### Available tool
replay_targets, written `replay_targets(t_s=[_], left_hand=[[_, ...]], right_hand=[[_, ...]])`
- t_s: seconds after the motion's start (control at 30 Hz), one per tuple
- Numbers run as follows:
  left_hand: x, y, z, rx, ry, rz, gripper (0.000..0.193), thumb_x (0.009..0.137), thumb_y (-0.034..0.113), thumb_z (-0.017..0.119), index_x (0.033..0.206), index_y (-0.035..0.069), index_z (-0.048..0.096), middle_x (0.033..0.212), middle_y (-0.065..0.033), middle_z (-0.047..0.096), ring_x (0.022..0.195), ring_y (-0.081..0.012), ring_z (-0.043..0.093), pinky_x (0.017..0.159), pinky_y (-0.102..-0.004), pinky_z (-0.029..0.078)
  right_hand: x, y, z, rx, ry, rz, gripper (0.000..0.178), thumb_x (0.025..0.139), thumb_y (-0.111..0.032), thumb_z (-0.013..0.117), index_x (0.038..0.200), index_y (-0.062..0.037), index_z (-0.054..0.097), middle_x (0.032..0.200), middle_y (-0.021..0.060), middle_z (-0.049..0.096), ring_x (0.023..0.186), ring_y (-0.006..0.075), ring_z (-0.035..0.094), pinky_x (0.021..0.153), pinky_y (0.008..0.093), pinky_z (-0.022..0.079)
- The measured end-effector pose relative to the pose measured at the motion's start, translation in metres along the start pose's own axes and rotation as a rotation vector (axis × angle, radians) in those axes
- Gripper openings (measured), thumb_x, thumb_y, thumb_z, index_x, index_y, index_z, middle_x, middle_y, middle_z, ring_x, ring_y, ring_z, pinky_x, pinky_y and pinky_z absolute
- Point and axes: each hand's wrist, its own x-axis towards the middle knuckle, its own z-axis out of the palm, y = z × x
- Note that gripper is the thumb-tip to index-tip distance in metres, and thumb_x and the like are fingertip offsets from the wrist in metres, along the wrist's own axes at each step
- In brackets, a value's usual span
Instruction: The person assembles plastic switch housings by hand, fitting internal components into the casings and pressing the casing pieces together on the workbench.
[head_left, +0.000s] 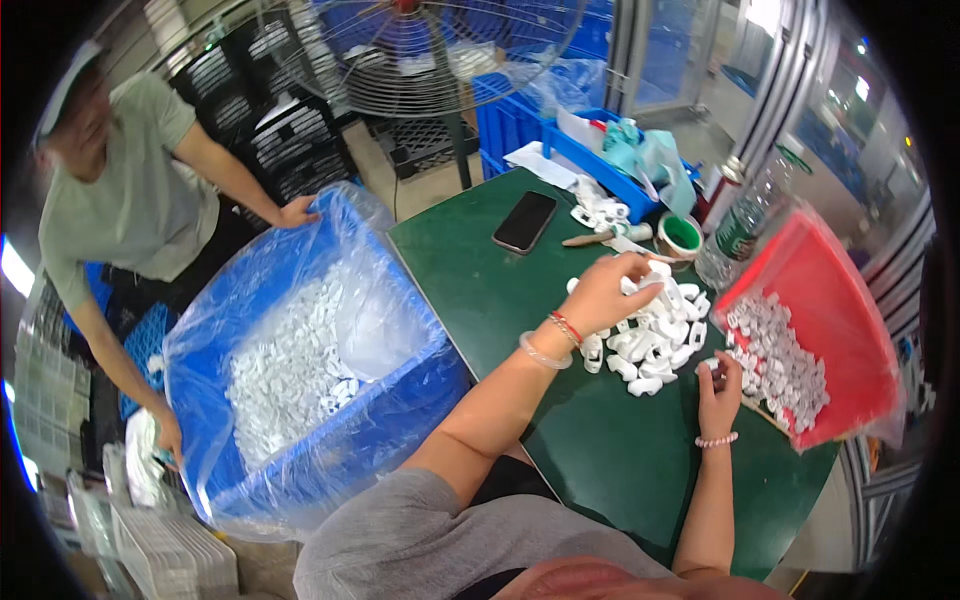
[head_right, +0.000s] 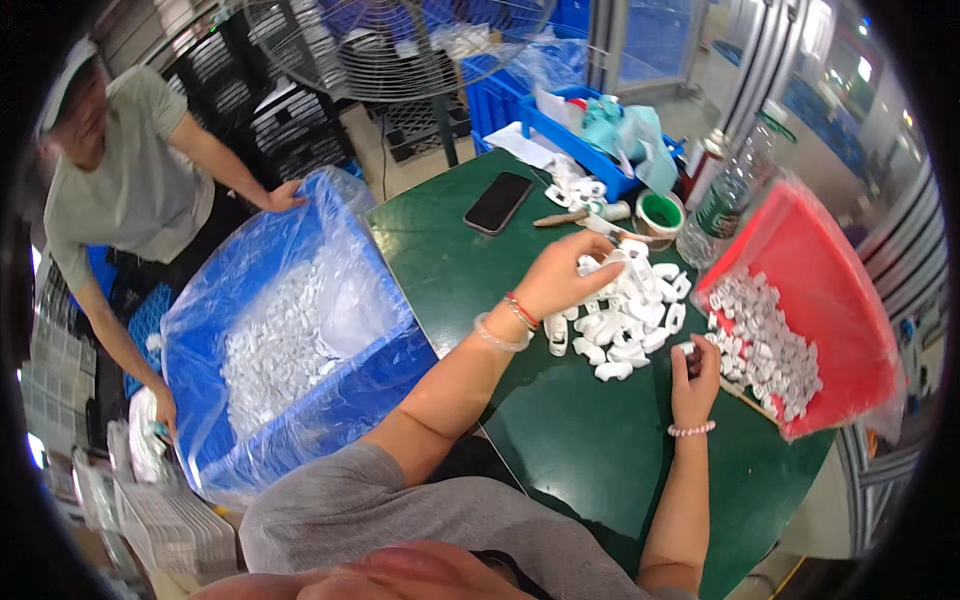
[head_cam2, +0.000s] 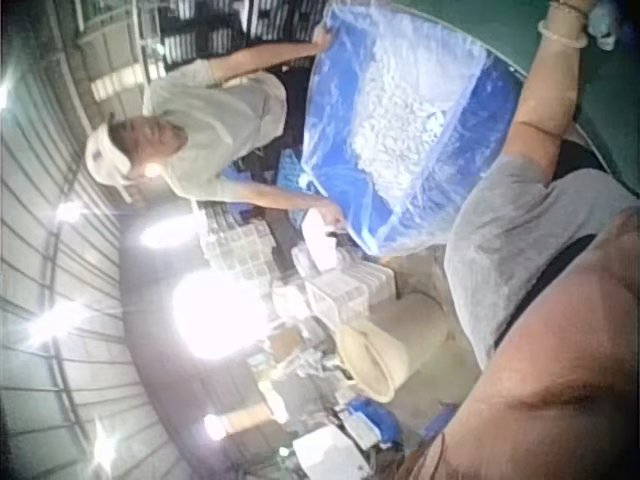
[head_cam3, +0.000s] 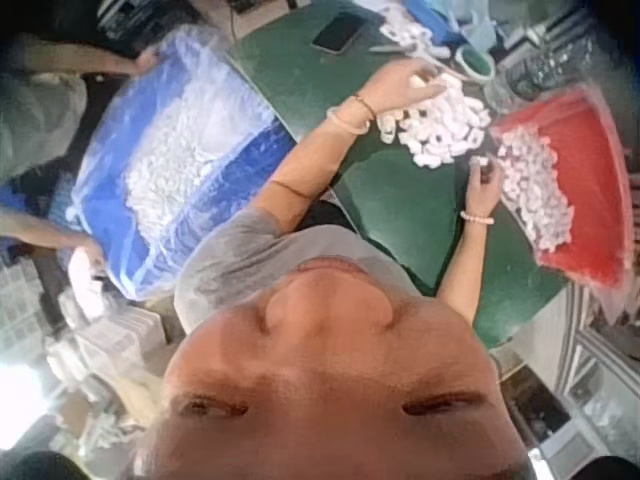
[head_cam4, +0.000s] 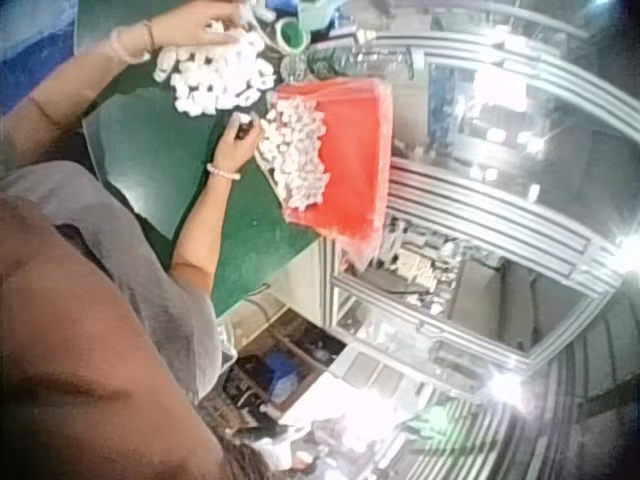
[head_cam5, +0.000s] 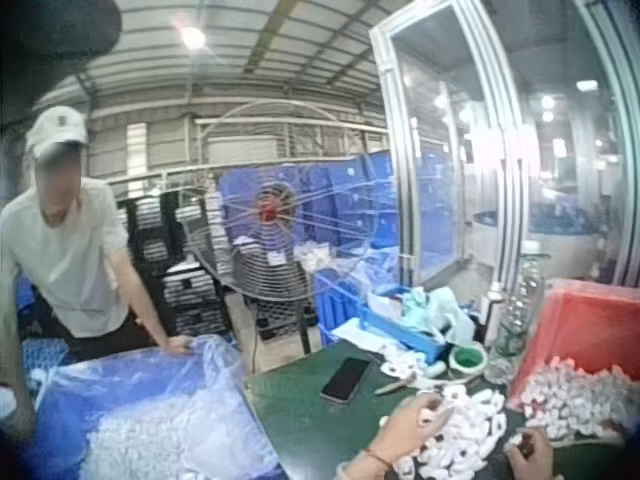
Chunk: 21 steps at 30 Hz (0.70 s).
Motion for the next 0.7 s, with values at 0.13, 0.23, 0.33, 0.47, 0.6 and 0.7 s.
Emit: replay_targets(t_s=[0.13, 0.23, 0.33, 0.47, 0.6, 0.7], left_hand=[[-0.001, 0.007, 0.030, -0.359, 0.083, 0.026, 0.034, 0.082, 0.020, 0.061, 0.109, 0.002, 0.049, 0.085, -0.0095, 0.059, 0.077, -0.0158, 0.059, 0.070, -0.0282, 0.047], [-0.009, 0.013, 0.039, -0.218, 0.105, 0.121, 0.043, 0.085, 0.023, 0.055, 0.122, 0.004, 0.044, 0.085, -0.0103, 0.057, 0.076, -0.0153, 0.054, 0.069, -0.0286, 0.045], [-0.010, 0.017, 0.030, -0.014, 0.112, 0.337, 0.037, 0.087, 0.020, 0.051, 0.120, 0.003, 0.046, 0.087, -0.0115, 0.056, 0.079, -0.0251, 0.053, 0.074, -0.0324, 0.043], [-0.007, 0.009, 0.041, -0.045, 0.110, 0.533, 0.042, 0.081, 0.003, 0.050, 0.123, 0.005, 0.044, 0.097, -0.0134, 0.055, 0.090, -0.0300, 0.052, 0.079, -0.0358, 0.043], [-0.009, 0.007, 0.038, -0.058, 0.110, 0.527, 0.049, 0.076, -0.004, 0.047, 0.124, 0.006, 0.042, 0.109, -0.0148, 0.050, 0.098, -0.0301, 0.051, 0.085, -0.0337, 0.042], [-0.012, 0.007, 0.037, -0.096, 0.088, 0.499, 0.044, 0.080, -0.001, 0.046, 0.123, 0.005, 0.042, 0.116, -0.0155, 0.048, 0.105, -0.0304, 0.050, 0.089, -0.0337, 0.041]], right_hand=[[0.000, 0.004, -0.010, 0.002, 0.034, 0.012, 0.019, 0.080, -0.015, 0.063, 0.089, -0.0038, 0.050, 0.073, -0.0024, 0.041, 0.059, 0.0045, 0.034, 0.050, 0.0191, 0.030], [0.001, 0.010, -0.008, -0.030, 0.061, -0.046, 0.021, 0.083, -0.019, 0.061, 0.083, -0.0043, 0.046, 0.069, -0.0027, 0.038, 0.059, 0.0061, 0.033, 0.051, 0.0206, 0.029], [0.005, 0.003, 0.000, 0.068, 0.046, -0.056, 0.023, 0.086, -0.023, 0.056, 0.079, -0.0059, 0.043, 0.067, -0.0026, 0.039, 0.057, 0.0045, 0.034, 0.050, 0.0186, 0.029], [0.005, -0.030, 0.007, 0.387, 0.052, 0.070, 0.018, 0.090, -0.023, 0.050, 0.087, -0.0051, 0.049, 0.059, -0.0031, 0.041, 0.049, 0.0035, 0.036, 0.044, 0.0173, 0.027], [0.025, -0.048, 0.002, 0.351, -0.071, 0.167, 0.025, 0.092, -0.026, 0.044, 0.098, -0.0032, 0.052, 0.053, -0.0039, 0.041, 0.044, 0.0038, 0.034, 0.040, 0.0175, 0.026], [0.048, -0.078, 0.019, 0.496, -0.085, 0.263, 0.030, 0.093, -0.025, 0.042, 0.112, -0.0030, 0.049, 0.065, -0.0022, 0.047, 0.052, 0.0044, 0.040, 0.045, 0.0172, 0.032]])
